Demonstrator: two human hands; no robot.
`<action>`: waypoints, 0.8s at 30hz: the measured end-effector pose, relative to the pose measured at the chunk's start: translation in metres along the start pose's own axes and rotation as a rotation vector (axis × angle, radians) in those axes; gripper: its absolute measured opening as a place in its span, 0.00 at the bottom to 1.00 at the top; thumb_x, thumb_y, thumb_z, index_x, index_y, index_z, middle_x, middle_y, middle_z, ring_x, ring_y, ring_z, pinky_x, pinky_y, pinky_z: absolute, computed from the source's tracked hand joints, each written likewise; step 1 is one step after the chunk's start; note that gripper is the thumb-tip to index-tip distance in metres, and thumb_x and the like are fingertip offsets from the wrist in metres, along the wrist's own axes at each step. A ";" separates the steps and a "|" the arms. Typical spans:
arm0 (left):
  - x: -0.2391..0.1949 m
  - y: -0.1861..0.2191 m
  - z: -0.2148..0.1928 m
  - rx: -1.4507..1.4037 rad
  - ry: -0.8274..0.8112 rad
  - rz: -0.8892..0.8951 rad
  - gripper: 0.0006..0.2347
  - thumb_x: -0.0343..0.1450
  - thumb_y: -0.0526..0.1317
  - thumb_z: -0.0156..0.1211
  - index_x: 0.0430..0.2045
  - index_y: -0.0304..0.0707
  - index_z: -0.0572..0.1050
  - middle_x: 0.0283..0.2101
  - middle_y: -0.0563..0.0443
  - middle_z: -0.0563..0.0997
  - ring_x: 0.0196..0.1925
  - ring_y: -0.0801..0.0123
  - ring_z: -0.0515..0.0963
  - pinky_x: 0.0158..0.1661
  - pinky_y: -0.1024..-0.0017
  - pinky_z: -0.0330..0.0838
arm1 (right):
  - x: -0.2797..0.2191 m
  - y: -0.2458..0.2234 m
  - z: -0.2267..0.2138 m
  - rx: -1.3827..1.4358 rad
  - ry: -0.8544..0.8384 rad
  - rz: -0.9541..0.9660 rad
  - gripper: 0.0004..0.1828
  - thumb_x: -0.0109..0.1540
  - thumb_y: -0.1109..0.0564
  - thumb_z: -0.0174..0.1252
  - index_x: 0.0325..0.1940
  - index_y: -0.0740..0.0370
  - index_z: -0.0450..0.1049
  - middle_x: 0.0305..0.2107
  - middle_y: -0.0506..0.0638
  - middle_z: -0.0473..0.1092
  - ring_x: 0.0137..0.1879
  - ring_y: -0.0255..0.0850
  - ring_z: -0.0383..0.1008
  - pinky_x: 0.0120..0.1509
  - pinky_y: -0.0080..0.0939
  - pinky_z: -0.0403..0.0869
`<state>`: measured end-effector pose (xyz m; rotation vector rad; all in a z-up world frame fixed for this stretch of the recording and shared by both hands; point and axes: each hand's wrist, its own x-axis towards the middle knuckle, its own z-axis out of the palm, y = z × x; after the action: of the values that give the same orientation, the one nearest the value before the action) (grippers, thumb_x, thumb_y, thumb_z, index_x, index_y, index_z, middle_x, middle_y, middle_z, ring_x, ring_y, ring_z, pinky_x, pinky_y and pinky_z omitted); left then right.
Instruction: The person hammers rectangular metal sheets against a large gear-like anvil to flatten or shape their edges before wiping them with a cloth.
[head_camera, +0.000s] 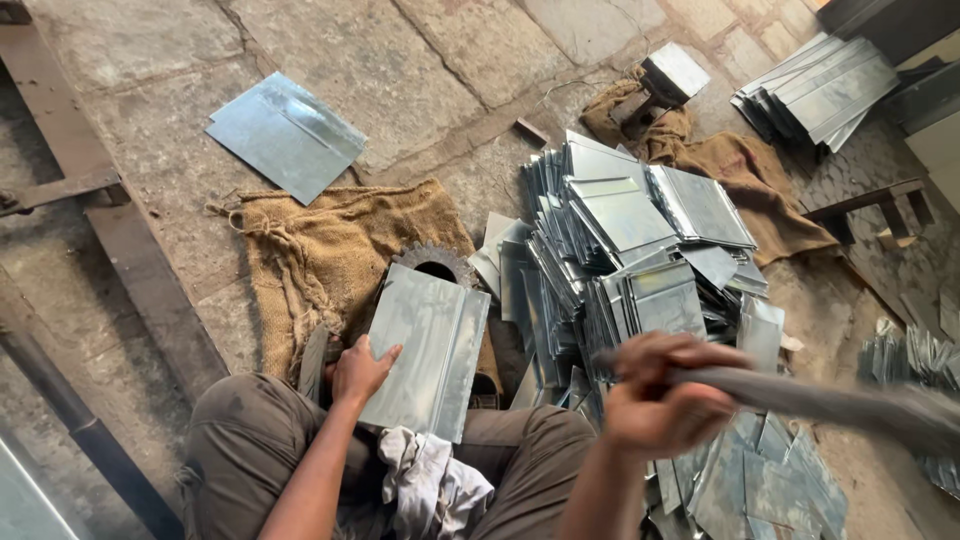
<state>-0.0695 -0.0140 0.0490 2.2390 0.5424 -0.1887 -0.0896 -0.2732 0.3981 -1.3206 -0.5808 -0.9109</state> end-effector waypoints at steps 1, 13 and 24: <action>0.000 0.000 0.000 -0.002 -0.001 -0.004 0.29 0.64 0.63 0.63 0.42 0.32 0.76 0.42 0.27 0.83 0.48 0.36 0.81 0.49 0.46 0.74 | 0.009 -0.002 0.004 -0.003 0.040 -0.034 0.21 0.73 0.37 0.52 0.46 0.56 0.65 0.20 0.46 0.67 0.17 0.30 0.56 0.23 0.33 0.61; 0.025 -0.009 0.019 0.024 -0.027 0.002 0.34 0.63 0.64 0.63 0.55 0.36 0.72 0.47 0.26 0.80 0.51 0.36 0.80 0.49 0.45 0.74 | -0.237 0.224 -0.069 -0.653 -0.022 1.048 0.15 0.73 0.50 0.56 0.43 0.65 0.77 0.35 0.61 0.70 0.40 0.47 0.68 0.38 0.44 0.65; 0.001 0.001 0.009 -0.021 -0.035 -0.036 0.29 0.66 0.63 0.61 0.46 0.33 0.76 0.44 0.29 0.83 0.50 0.40 0.82 0.48 0.48 0.76 | 0.006 0.044 -0.026 -0.044 0.052 -0.076 0.14 0.77 0.43 0.49 0.45 0.53 0.66 0.23 0.44 0.63 0.24 0.26 0.59 0.30 0.31 0.62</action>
<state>-0.0681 -0.0204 0.0434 2.2027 0.5639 -0.2397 -0.0532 -0.2999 0.3729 -1.3175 -0.5767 -1.0221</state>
